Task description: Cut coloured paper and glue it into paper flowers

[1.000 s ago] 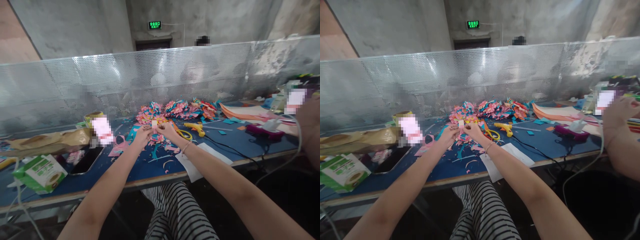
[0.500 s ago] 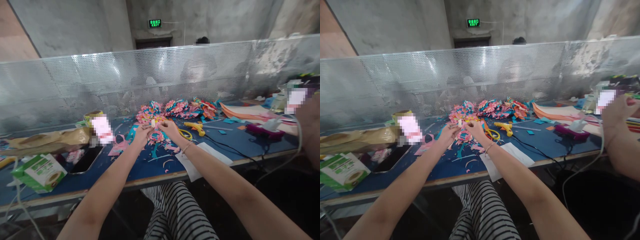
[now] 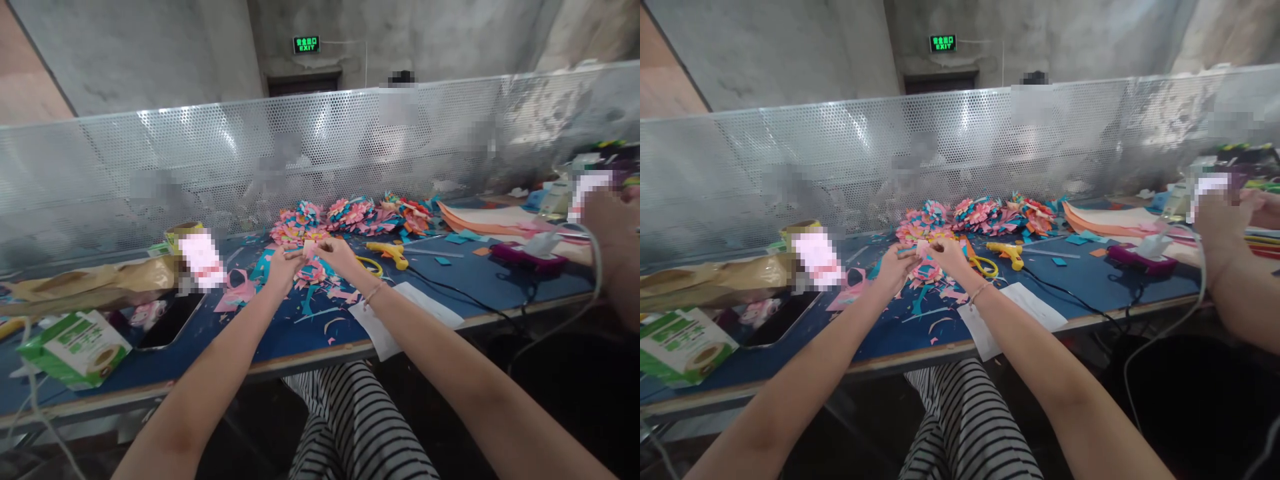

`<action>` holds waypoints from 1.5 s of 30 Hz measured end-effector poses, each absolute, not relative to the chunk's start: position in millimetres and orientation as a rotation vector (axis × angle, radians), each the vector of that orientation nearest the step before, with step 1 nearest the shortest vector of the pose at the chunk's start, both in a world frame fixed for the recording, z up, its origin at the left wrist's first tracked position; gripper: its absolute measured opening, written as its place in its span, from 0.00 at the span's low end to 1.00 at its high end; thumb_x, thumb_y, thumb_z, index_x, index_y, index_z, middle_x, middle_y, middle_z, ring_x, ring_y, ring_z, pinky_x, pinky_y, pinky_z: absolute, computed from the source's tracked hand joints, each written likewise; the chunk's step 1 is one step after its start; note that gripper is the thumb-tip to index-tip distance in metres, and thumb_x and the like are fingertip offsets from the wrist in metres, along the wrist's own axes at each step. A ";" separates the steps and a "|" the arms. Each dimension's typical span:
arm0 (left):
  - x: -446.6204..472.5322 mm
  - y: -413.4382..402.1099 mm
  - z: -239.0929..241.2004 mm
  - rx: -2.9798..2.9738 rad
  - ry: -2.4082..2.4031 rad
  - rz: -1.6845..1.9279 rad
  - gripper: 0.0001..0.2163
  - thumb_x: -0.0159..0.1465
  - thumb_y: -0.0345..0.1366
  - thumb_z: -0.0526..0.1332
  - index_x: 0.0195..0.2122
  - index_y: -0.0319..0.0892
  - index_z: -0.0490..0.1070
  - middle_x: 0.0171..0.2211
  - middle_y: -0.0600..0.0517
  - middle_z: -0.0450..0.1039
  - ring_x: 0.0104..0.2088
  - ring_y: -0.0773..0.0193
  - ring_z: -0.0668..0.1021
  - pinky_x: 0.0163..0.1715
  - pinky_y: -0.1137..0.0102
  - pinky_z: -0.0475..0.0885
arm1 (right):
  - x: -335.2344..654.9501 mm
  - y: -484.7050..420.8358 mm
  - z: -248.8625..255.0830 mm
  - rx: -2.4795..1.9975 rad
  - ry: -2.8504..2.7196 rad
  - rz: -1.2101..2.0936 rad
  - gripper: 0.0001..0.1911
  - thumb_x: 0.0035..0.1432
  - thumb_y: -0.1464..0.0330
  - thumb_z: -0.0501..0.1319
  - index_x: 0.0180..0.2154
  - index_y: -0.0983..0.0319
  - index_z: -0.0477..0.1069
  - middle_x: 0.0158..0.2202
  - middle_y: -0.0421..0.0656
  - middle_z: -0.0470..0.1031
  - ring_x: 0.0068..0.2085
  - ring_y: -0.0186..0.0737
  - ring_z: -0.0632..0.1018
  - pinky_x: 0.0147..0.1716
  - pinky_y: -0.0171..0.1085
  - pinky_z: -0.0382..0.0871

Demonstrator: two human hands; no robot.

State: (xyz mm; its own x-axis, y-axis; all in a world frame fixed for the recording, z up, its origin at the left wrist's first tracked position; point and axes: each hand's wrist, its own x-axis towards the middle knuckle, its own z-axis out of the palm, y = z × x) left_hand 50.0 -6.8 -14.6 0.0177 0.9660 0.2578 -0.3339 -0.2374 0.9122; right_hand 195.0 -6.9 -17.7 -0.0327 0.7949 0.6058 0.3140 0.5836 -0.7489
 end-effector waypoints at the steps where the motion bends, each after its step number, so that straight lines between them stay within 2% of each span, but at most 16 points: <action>1: 50.5 -7.2 -14.7 1.176 0.776 1.471 0.18 0.42 0.20 0.64 0.32 0.41 0.62 0.24 0.56 0.74 0.26 0.68 0.77 0.38 0.65 0.74 | 195.4 -7.0 -17.5 -0.958 -1.619 0.489 0.14 0.46 0.60 0.55 0.18 0.61 0.57 0.18 0.35 0.56 0.23 0.29 0.58 0.23 0.32 0.52; 10: 52.7 -8.6 -15.7 1.244 0.772 1.399 0.18 0.42 0.21 0.64 0.34 0.40 0.64 0.26 0.53 0.74 0.28 0.67 0.77 0.38 0.64 0.73 | 197.0 -6.3 -18.7 -1.003 -1.631 0.433 0.11 0.47 0.62 0.54 0.19 0.61 0.60 0.19 0.36 0.60 0.24 0.30 0.62 0.24 0.32 0.55; 15: 56.7 -12.2 -12.8 1.221 0.767 1.407 0.15 0.43 0.24 0.67 0.31 0.40 0.65 0.26 0.54 0.73 0.28 0.68 0.76 0.39 0.64 0.73 | 196.7 -6.0 -18.6 -1.035 -1.619 0.426 0.11 0.47 0.63 0.56 0.19 0.61 0.59 0.19 0.36 0.61 0.24 0.31 0.63 0.25 0.32 0.56; 18: 57.6 -14.1 -12.5 1.247 0.725 1.413 0.18 0.41 0.27 0.70 0.31 0.40 0.65 0.26 0.55 0.73 0.28 0.68 0.76 0.39 0.66 0.73 | 195.9 -9.4 -16.8 -1.050 -1.586 0.420 0.10 0.46 0.63 0.57 0.21 0.61 0.59 0.20 0.36 0.62 0.24 0.31 0.64 0.26 0.32 0.57; 24: 55.8 -10.9 -15.6 1.242 0.739 1.433 0.19 0.40 0.26 0.70 0.32 0.40 0.64 0.26 0.54 0.73 0.27 0.67 0.77 0.38 0.65 0.73 | 194.0 -9.2 -17.7 -1.116 -1.502 0.364 0.13 0.44 0.61 0.59 0.21 0.59 0.55 0.21 0.34 0.59 0.25 0.31 0.62 0.26 0.33 0.56; 28: 55.9 -9.2 -16.2 1.218 0.737 1.442 0.19 0.41 0.25 0.69 0.32 0.40 0.63 0.25 0.55 0.73 0.27 0.67 0.77 0.39 0.64 0.73 | 192.2 -0.5 -23.2 -0.989 -1.447 0.515 0.13 0.43 0.60 0.59 0.25 0.60 0.58 0.24 0.36 0.62 0.27 0.32 0.65 0.28 0.33 0.60; 32: 56.6 -9.5 -16.0 1.211 0.737 1.449 0.19 0.41 0.27 0.70 0.32 0.41 0.62 0.24 0.56 0.73 0.26 0.68 0.77 0.39 0.64 0.74 | 191.0 4.7 -27.5 -0.859 -1.460 0.670 0.13 0.42 0.59 0.59 0.24 0.61 0.61 0.23 0.36 0.63 0.26 0.31 0.64 0.27 0.33 0.60; 39: 57.0 -10.5 -15.5 1.211 0.743 1.445 0.20 0.40 0.28 0.70 0.32 0.41 0.62 0.24 0.55 0.74 0.25 0.67 0.77 0.37 0.63 0.74 | 190.9 4.1 -29.8 -0.796 -1.443 0.713 0.14 0.43 0.58 0.60 0.22 0.61 0.60 0.21 0.35 0.59 0.25 0.30 0.61 0.25 0.32 0.56; 45: 57.0 -10.8 -16.0 1.235 0.757 1.449 0.21 0.38 0.30 0.71 0.31 0.41 0.62 0.23 0.55 0.74 0.25 0.66 0.77 0.37 0.62 0.74 | 189.8 2.5 -28.7 -0.814 -1.438 0.710 0.15 0.42 0.57 0.60 0.22 0.61 0.61 0.21 0.36 0.60 0.26 0.30 0.61 0.25 0.33 0.57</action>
State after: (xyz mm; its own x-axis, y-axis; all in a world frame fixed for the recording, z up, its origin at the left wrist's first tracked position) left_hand 57.0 -10.8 -16.0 0.0703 0.9531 0.2943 -0.3026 -0.2608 0.9167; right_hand 189.8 2.5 -28.7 0.0251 0.8283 0.5598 0.0593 0.5577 -0.8279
